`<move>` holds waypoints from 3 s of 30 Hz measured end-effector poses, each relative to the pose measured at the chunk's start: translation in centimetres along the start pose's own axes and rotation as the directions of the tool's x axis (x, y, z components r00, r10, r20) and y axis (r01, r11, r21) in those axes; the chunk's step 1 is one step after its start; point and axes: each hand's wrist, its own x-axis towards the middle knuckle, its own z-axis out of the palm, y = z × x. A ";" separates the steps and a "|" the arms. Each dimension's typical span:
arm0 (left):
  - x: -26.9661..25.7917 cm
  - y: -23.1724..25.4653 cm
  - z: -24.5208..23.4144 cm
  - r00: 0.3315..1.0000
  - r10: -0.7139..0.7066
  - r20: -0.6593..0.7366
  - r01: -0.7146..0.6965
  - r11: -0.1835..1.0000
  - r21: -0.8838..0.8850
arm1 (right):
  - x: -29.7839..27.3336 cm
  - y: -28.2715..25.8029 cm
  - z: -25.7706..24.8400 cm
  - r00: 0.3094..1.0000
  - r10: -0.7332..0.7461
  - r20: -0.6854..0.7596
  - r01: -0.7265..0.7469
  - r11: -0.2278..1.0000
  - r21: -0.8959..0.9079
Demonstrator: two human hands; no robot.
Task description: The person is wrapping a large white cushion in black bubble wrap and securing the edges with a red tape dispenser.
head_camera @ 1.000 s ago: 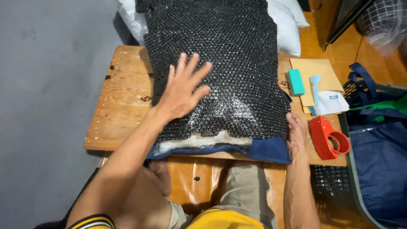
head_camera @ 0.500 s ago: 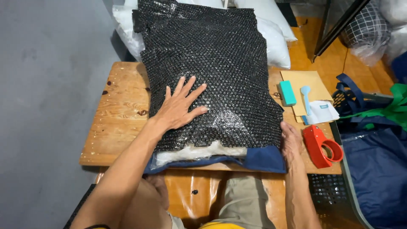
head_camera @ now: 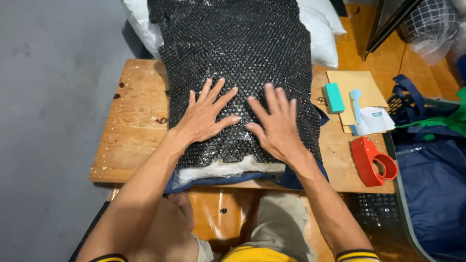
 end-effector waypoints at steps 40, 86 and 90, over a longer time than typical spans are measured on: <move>7.5 1.0 -4.2 0.798 -0.531 -0.286 -0.346 -0.015 -0.938 | 0.9 -7.5 4.6 0.689 0.477 -0.546 0.279 0.521 0.807; 8.6 7.2 -15.9 0.930 -0.359 -0.076 0.352 0.931 -0.092 | 13.9 18.0 -3.8 0.600 0.683 0.417 -0.642 0.100 0.760; 21.3 8.2 -8.3 0.960 -0.214 -0.183 0.220 0.975 0.014 | 18.5 24.1 4.2 0.686 0.581 0.438 -0.526 -0.020 0.850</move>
